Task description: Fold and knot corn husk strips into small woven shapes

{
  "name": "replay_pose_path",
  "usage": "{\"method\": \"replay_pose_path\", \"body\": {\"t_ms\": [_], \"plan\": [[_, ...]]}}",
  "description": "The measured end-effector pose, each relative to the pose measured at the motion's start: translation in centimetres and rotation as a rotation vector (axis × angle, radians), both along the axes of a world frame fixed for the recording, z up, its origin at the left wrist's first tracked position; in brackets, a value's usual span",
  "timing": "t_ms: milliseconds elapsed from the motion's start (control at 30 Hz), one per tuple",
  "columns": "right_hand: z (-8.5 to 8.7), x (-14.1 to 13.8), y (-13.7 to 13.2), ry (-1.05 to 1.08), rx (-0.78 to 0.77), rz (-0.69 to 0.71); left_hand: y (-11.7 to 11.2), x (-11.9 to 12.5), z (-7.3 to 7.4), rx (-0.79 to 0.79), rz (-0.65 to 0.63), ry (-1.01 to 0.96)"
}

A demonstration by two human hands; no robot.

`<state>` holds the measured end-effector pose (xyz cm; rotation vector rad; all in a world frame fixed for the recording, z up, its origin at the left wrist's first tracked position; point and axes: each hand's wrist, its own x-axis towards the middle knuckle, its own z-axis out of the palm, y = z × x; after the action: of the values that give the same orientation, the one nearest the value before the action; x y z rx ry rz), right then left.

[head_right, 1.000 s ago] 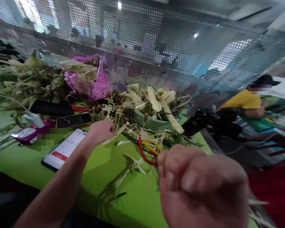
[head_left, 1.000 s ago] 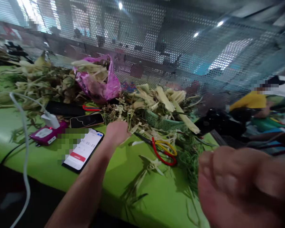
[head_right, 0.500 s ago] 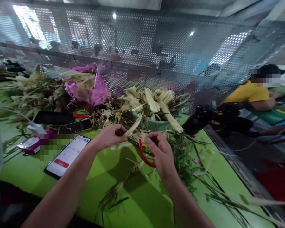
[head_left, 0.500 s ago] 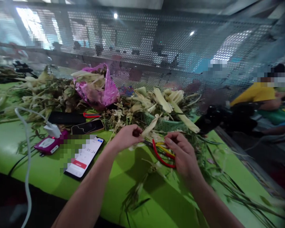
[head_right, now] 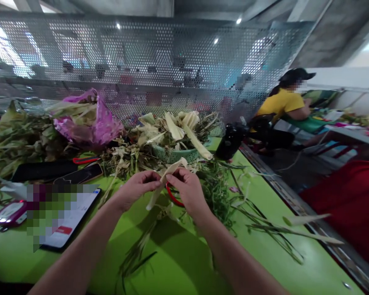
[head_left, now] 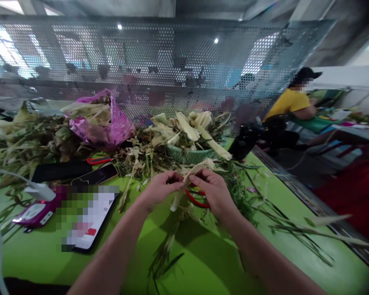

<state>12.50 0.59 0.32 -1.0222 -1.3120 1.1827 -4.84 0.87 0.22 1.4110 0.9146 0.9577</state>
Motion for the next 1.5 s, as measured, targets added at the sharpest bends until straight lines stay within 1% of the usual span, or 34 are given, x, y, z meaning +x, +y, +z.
{"method": "replay_pose_path", "body": {"t_ms": [100, 267, 333, 467, 633, 733, 867, 1033, 1167, 1267, 1400, 1500], "plan": [[-0.1, -0.1, 0.0, 0.037, -0.008, -0.025, 0.0, 0.2, 0.0, -0.017, 0.017, -0.05], [-0.1, -0.3, -0.2, 0.132, -0.051, -0.004, 0.1, 0.5, -0.4, -0.061, 0.064, -0.115], [-0.3, -0.3, -0.1, 0.141, -0.051, -0.005, 0.2, 0.4, -0.6, -0.063, 0.069, -0.12], [-0.4, -0.2, 0.1, 0.148, -0.029, -0.049, 0.3, 0.1, -0.6, -0.081, 0.016, -0.091], [-0.2, 0.0, 0.1, 0.189, -0.003, -0.094, 0.4, -0.2, -0.5, -0.075, 0.037, -0.067], [0.0, -0.2, -0.1, 0.211, -0.006, -0.062, 0.4, -0.2, -0.7, -0.068, 0.047, -0.088], [0.0, -0.3, -0.1, 0.184, -0.059, 0.004, 0.4, 0.0, -0.9, -0.057, 0.05, -0.086], [-0.1, 0.1, 0.1, 0.169, -0.055, -0.044, 0.5, 0.0, -1.0, -0.034, 0.07, -0.073], [0.1, -0.1, 0.0, 0.173, -0.06, -0.01, 0.5, 0.1, -1.2, 0.007, 0.07, -0.023], [0.1, -0.3, -0.3, 0.164, -0.058, 0.004, 0.3, 0.3, -0.9, 0.015, 0.058, 0.002], [0.0, -0.4, -0.3, 0.093, -0.033, 0.035, 0.0, 0.5, -0.2, -0.028, 0.037, -0.063], [-0.3, -0.5, -0.2, 0.028, -0.021, 0.065, 0.1, 0.5, -0.2, -0.036, 0.08, -0.109]]}}
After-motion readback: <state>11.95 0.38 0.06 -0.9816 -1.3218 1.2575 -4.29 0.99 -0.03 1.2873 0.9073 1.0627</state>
